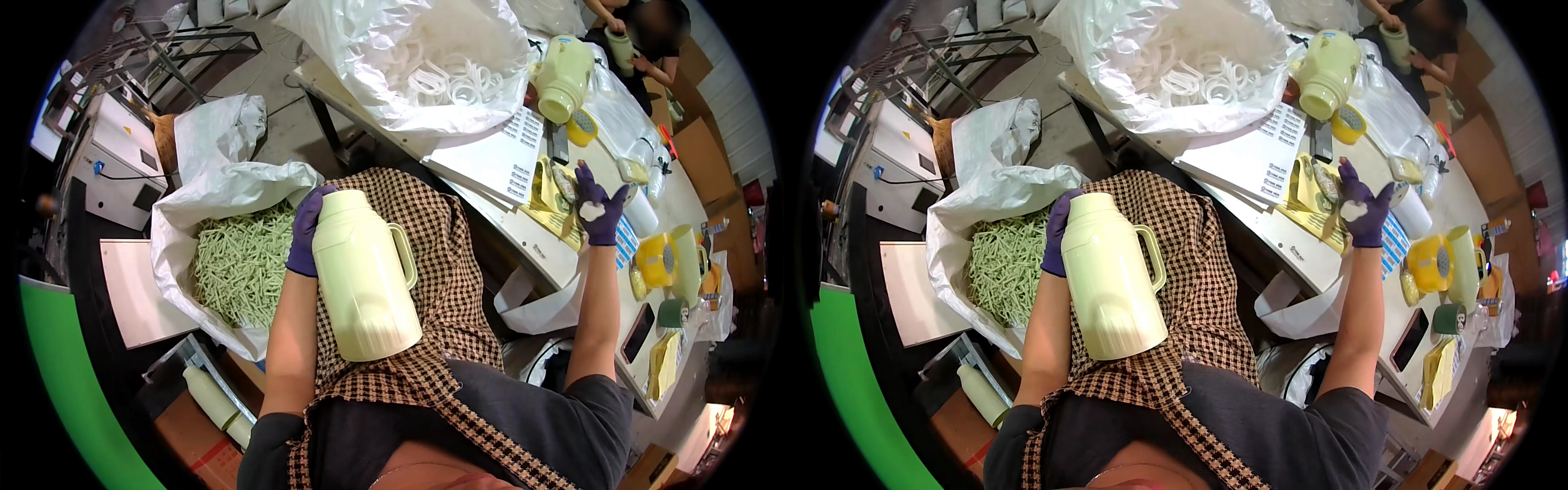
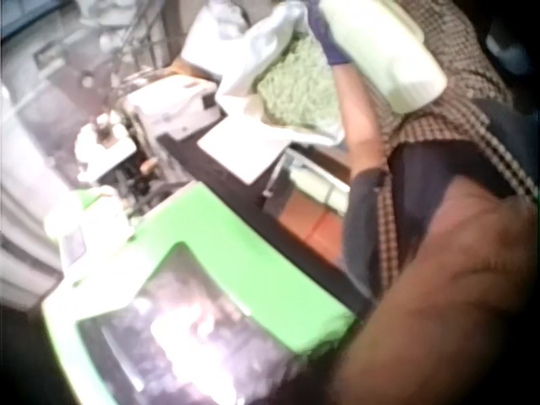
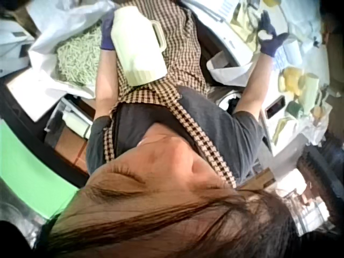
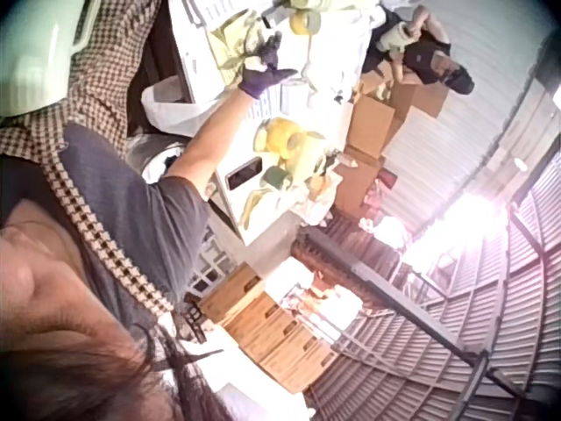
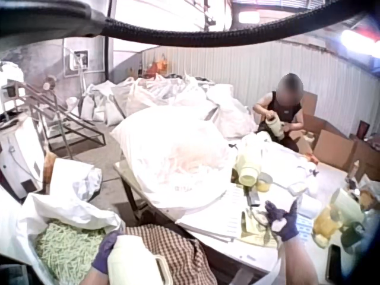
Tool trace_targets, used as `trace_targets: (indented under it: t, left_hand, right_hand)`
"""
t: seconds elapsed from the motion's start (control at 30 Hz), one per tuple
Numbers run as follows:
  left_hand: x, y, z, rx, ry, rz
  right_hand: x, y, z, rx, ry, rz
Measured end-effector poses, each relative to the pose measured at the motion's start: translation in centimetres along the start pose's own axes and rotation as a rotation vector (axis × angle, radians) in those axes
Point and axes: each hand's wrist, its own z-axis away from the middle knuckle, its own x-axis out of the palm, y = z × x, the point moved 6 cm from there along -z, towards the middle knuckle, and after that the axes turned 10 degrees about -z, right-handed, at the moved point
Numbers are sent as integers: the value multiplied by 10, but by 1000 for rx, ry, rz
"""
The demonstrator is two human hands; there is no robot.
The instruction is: The person applies adhesive labels to the side and bottom of a plastic jug by hand, then puts the jug into a cardboard box.
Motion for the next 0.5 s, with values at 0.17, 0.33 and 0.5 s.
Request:
trace_targets:
  t: [0.17,0.33,0.5]
  left_hand:
    - [-25,-8,-4,95,38,-136]
    - [-19,3,5,100,87,-227]
    - [-1,19,9,147,11,-283]
  right_hand:
    - [-35,-48,6,-152,-172,-76]
    - [126,64,76,-305,-214,1139]
    - [230,228,129,362,-395,847]
